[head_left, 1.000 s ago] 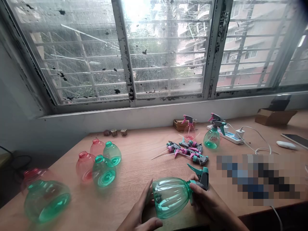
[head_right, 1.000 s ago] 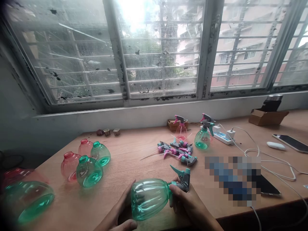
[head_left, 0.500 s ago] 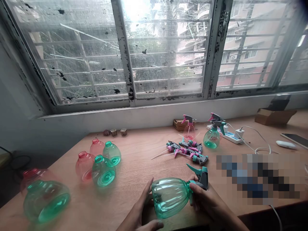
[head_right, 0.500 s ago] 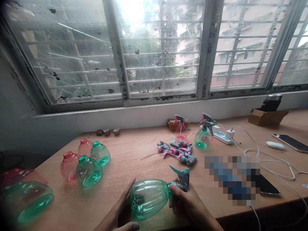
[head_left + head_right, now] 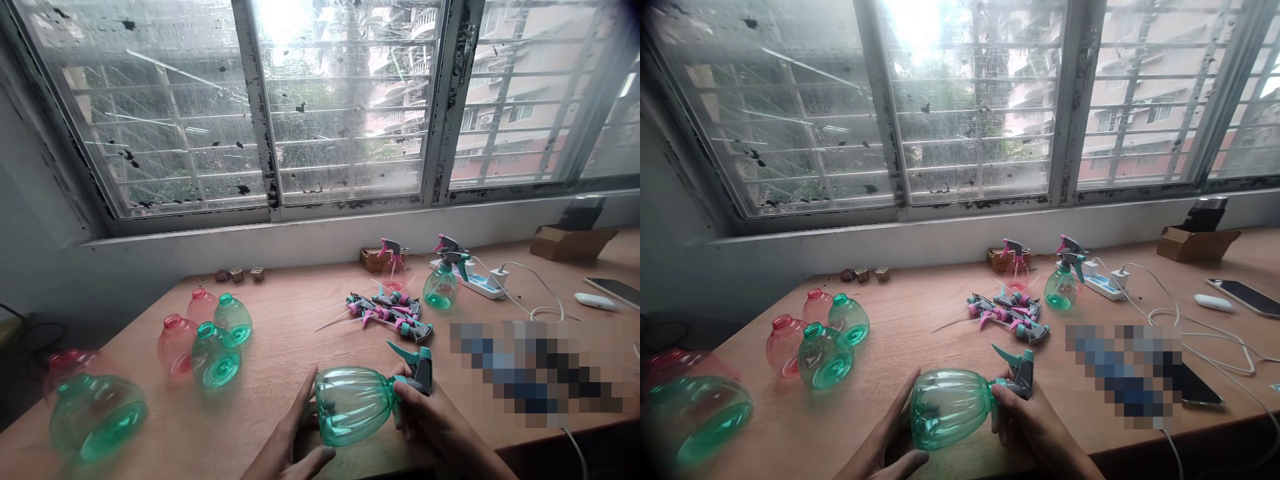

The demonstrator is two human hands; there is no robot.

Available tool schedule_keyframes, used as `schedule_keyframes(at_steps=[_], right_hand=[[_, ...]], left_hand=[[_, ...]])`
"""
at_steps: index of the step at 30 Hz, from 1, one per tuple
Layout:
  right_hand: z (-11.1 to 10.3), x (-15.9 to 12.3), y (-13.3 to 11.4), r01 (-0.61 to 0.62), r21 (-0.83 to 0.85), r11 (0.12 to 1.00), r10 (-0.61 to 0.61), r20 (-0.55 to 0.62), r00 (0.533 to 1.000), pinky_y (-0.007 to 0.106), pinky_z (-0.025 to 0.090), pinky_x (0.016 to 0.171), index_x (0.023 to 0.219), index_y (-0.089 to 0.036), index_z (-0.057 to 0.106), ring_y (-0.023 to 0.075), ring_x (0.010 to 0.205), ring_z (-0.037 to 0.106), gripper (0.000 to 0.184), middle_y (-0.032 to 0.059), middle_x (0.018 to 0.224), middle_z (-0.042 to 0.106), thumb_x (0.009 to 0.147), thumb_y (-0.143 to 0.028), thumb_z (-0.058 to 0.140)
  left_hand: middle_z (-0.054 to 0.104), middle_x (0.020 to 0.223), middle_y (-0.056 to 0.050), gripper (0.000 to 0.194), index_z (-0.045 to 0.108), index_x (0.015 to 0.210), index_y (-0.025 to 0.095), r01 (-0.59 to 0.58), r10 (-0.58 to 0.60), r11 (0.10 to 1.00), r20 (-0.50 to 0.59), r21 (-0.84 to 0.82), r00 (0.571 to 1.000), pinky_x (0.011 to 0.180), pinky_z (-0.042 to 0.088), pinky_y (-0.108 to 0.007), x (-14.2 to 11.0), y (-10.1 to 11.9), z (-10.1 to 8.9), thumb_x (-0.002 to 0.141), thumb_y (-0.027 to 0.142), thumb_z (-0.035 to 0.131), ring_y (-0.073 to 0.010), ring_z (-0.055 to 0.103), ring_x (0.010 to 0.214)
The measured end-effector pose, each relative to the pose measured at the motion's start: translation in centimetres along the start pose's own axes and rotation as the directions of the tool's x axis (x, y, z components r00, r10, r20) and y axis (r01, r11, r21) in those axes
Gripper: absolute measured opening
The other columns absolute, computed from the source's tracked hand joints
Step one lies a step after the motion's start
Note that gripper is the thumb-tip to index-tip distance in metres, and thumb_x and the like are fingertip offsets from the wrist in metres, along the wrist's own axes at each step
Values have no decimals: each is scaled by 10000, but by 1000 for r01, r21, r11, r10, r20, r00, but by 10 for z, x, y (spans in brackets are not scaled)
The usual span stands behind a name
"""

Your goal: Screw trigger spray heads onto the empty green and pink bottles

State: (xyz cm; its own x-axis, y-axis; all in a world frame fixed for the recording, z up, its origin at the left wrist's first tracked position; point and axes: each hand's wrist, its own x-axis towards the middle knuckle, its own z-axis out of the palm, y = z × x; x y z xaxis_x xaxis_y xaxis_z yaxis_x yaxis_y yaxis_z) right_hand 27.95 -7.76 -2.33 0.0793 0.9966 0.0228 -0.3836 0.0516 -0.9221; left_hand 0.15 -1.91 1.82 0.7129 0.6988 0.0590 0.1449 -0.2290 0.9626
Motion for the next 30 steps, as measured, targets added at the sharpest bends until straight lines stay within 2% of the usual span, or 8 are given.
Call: schedule_keyframes(at_steps=[4, 7, 13, 17, 20, 25, 27, 30], right_hand=[[0, 0, 0, -2, -12, 1000, 2, -5, 1000, 199, 359, 405, 941, -229, 422, 121, 378, 564, 478, -21, 530, 704, 836, -558, 753], [1, 0, 0, 8, -20, 1000, -8, -5, 1000, 198, 350, 407, 932, -227, 436, 120, 377, 560, 463, -20, 530, 701, 842, -556, 749], [0, 1, 2, 37, -44, 998, -37, 3, 999, 195, 345, 407, 906, -220, 466, 119, 381, 559, 437, -17, 541, 698, 855, -569, 724], [-2, 3, 5, 38, -32, 999, -39, -16, 999, 194, 339, 399, 928, -223, 465, 122, 372, 557, 430, -21, 531, 693, 857, -560, 723], [-3, 2, 5, 24, -32, 999, -24, -18, 1000, 193, 335, 395, 935, -221, 471, 125, 371, 559, 447, -18, 527, 693, 844, -573, 731], [0, 0, 2, 24, -47, 999, -25, -21, 999, 196, 348, 400, 912, -210, 497, 122, 374, 551, 450, -16, 512, 681, 834, -583, 734], [1, -1, 1, 22, -52, 998, -23, -23, 999, 198, 352, 403, 901, -208, 503, 121, 374, 546, 445, -19, 506, 675, 834, -584, 733], [2, -1, -1, 22, -60, 998, -24, -29, 999, 198, 348, 405, 890, -211, 500, 119, 376, 543, 435, -22, 508, 673, 840, -578, 729]], left_hand=[[218, 1684, -19, 898, 140, 1609, 312, -6, 6, 999, 0, -40, 1000, 1269, 215, -446, -1, -3, -2, 926, 417, 714, -334, 207, 1536], [296, 1658, -44, 856, 224, 1599, 279, 18, -18, 998, 3, -55, 1000, 1264, 233, -456, -1, -5, -2, 917, 421, 721, -346, 231, 1526], [288, 1662, -14, 885, 170, 1597, 369, -7, 8, 994, 6, -106, 1000, 1243, 284, -450, 2, -4, 1, 912, 354, 729, -331, 295, 1506], [319, 1647, -65, 937, 181, 1595, 346, -47, 51, 993, 32, -109, 998, 1238, 276, -465, 3, -6, 0, 874, 444, 772, -351, 297, 1501], [390, 1600, -121, 842, 235, 1558, 312, -65, 76, 982, 56, -175, 996, 1202, 317, -498, 3, -6, -1, 900, 526, 715, -366, 358, 1468], [419, 1583, -111, 601, 459, 1430, 294, -56, 69, 981, 64, -187, 996, 1196, 314, -508, 4, 2, -2, 927, 557, 658, -362, 326, 1485], [421, 1589, -103, 598, 473, 1442, 299, -39, 55, 979, 75, -202, 996, 1212, 298, -500, 3, 2, -3, 928, 533, 670, -348, 327, 1490], [339, 1642, -54, 679, 407, 1506, 361, -9, 27, 972, 74, -235, 997, 1240, 261, -493, 3, -1, -4, 912, 496, 708, -317, 279, 1517]])
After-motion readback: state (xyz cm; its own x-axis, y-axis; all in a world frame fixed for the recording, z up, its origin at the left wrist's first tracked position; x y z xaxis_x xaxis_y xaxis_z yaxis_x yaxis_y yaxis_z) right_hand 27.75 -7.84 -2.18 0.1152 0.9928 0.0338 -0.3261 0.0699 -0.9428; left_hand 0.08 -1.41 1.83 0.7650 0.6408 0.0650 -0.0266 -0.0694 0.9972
